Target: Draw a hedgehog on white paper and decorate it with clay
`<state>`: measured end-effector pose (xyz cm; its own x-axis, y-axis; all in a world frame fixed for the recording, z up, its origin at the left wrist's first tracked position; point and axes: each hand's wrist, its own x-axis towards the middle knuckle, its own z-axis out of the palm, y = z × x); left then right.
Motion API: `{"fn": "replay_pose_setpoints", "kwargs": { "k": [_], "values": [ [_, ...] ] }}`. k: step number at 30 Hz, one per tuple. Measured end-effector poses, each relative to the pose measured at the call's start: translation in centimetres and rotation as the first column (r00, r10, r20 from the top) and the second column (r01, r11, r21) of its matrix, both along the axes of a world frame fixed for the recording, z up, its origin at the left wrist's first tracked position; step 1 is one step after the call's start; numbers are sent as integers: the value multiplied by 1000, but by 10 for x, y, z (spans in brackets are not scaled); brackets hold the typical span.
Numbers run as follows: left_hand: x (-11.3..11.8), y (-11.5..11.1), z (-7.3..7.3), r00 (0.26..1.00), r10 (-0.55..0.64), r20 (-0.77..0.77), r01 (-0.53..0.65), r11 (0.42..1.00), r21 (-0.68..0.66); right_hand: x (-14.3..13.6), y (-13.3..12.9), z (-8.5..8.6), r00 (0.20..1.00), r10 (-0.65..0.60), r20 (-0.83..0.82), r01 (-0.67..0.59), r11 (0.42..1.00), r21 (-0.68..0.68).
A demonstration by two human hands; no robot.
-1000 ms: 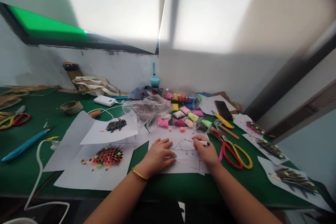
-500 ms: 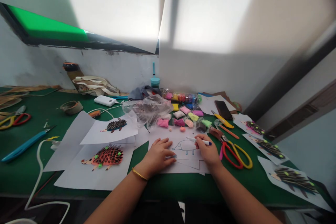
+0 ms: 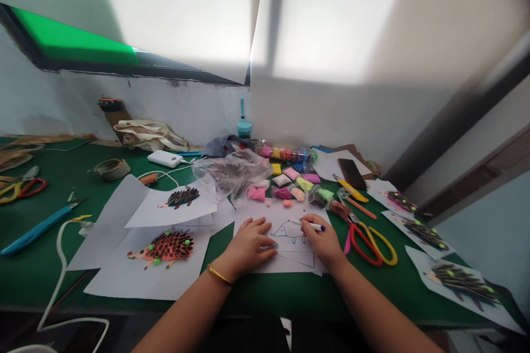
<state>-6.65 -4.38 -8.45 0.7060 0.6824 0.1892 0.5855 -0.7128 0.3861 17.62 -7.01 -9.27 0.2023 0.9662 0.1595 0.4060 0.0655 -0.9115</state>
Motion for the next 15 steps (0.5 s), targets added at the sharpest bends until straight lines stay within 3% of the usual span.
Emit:
{"fn": "replay_pose_setpoints", "kwargs": {
  "k": [4, 15],
  "values": [
    [0, 0, -1, 1000, -4, 6, 4, 1000, 10, -3, 1, -1, 997, 65, 44, -63, 998, -26],
    [0, 0, 1, 1000, 2, 2, -2, 1000, 6, -5, 0, 1, 993, 94, 66, -92, 995, -25]
  ]
}}
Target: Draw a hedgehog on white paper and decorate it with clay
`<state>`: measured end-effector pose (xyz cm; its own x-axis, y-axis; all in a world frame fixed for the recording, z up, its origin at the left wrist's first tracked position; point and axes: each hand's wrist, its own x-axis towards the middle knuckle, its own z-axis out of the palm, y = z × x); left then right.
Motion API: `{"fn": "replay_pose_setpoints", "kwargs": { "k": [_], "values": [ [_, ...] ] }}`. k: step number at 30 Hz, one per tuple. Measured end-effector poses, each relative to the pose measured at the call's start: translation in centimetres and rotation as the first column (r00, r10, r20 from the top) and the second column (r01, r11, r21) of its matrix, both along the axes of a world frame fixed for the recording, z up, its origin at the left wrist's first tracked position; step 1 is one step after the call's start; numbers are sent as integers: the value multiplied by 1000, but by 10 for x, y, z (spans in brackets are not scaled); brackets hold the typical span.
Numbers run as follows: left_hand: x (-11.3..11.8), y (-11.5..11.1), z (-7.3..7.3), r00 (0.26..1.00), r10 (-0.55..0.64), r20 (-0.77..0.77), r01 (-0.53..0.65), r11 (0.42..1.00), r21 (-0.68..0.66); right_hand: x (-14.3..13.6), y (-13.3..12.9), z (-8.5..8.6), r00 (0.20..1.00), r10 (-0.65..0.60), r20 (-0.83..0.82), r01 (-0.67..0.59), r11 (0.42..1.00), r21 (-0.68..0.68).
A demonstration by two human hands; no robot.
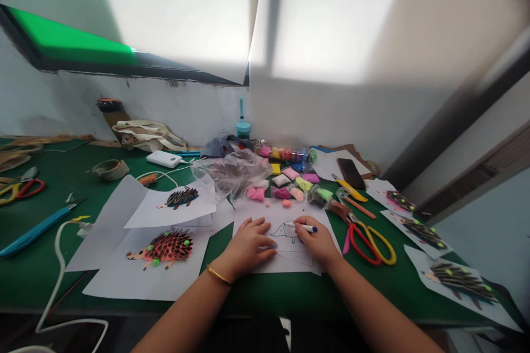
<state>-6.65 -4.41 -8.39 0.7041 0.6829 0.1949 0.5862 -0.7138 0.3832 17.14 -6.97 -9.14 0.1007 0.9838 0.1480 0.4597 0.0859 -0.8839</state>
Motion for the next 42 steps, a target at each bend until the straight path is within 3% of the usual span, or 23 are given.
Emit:
{"fn": "replay_pose_setpoints", "kwargs": {
  "k": [13, 19, 33, 42],
  "values": [
    [0, 0, -1, 1000, -2, -3, 2, 1000, 0, 0, -2, 3, 997, -77, -19, 76, 997, -9],
    [0, 0, 0, 1000, 1, -2, -1, 1000, -6, -2, -2, 4, 1000, -27, 6, 27, 1000, 4],
    [-1, 1, -2, 1000, -9, 8, 9, 1000, 3, -3, -6, 11, 996, -84, -13, 84, 996, -10],
    [-1, 1, -2, 1000, -1, 2, 1, 1000, -5, -1, -5, 4, 999, -36, 20, 36, 999, 14]
  ]
}}
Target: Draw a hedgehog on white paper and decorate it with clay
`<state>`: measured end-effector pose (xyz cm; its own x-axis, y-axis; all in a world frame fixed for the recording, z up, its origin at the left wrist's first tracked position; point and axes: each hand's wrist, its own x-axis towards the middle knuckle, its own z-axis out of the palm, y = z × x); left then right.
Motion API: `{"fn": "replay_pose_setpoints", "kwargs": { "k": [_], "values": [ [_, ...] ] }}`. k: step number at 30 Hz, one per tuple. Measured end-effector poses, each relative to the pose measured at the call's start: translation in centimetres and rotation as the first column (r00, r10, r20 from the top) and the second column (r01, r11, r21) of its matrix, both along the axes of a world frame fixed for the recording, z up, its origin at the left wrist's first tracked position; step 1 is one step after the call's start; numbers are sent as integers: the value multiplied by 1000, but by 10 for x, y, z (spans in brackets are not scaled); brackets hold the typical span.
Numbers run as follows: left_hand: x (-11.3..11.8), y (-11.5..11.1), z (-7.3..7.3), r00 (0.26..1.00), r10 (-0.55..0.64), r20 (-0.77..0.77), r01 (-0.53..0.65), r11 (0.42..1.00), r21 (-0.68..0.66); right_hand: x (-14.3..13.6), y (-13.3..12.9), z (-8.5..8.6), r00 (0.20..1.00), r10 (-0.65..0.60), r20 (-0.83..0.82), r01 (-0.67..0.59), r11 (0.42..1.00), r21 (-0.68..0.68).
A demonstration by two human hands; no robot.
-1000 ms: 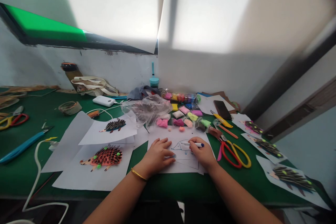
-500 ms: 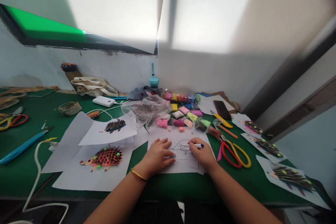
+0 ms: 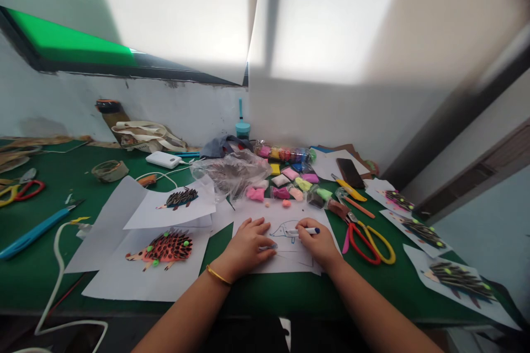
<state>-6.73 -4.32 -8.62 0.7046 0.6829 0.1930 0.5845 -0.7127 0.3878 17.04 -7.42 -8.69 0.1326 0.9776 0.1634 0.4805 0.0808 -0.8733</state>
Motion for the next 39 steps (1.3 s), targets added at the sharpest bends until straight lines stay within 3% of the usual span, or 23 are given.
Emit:
{"fn": "replay_pose_setpoints", "kwargs": {
  "k": [5, 10, 28, 39],
  "values": [
    [0, 0, 2, 1000, -2, 0, 2, 1000, 1, 1, -1, 3, 1000, -15, 11, 14, 1000, 13],
    [0, 0, 2, 1000, -2, -6, 1, 1000, -6, 1, -1, 4, 994, -107, -3, 107, 994, 10],
    [0, 0, 1, 1000, 3, -5, -3, 1000, -6, 1, 0, -1, 999, 23, 34, -23, 1000, 0],
    [0, 1, -1, 1000, 6, 0, -6, 1000, -6, 0, -2, 5, 998, -61, 3, 61, 997, -42]
  ]
}}
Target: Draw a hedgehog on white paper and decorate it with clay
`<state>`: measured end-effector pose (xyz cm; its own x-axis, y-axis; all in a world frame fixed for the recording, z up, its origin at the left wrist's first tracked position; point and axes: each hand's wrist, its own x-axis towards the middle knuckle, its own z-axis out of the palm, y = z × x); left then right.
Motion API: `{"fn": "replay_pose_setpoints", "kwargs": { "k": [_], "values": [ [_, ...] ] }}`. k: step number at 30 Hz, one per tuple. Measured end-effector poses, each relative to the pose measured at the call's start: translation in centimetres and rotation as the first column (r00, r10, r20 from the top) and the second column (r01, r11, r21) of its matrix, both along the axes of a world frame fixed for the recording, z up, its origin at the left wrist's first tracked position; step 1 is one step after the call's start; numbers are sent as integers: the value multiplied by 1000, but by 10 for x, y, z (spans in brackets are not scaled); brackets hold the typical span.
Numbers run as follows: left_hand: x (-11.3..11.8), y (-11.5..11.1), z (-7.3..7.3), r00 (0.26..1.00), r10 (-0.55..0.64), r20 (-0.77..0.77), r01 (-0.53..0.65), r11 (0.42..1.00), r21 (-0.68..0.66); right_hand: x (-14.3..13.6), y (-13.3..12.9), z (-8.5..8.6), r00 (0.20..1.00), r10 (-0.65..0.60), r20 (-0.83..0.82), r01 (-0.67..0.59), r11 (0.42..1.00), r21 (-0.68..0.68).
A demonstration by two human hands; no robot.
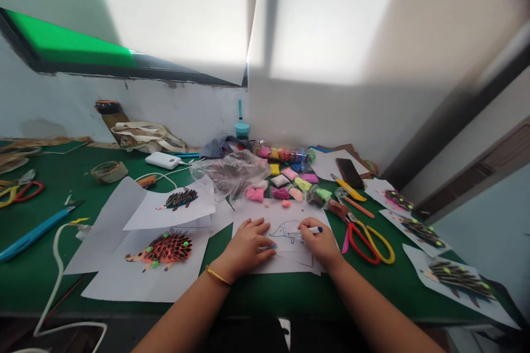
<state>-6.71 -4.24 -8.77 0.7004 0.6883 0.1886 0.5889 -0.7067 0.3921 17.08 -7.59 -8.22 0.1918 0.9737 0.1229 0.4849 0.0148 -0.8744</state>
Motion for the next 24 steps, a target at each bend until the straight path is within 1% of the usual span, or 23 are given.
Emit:
{"fn": "replay_pose_setpoints", "kwargs": {
  "k": [6, 9, 14, 19, 24],
  "values": [
    [0, 0, 1, 1000, 3, 1, -3, 1000, 0, 1, 1, -3, 999, 28, 38, -28, 1000, 6],
    [0, 0, 1, 1000, 7, -6, -7, 1000, -7, 1, 2, -4, 998, 12, 55, -12, 1000, 11],
    [1, 0, 2, 1000, 6, -19, -7, 1000, -6, 2, 2, -5, 998, 45, 35, -46, 999, 21],
    [0, -1, 3, 1000, 3, -24, -3, 1000, -9, 2, 2, -4, 999, -22, 34, 21, 999, 40],
    [0, 0, 2, 1000, 1, -21, -1, 1000, -6, 0, 2, -3, 1000, 13, 24, -14, 999, 34]
  ]
}}
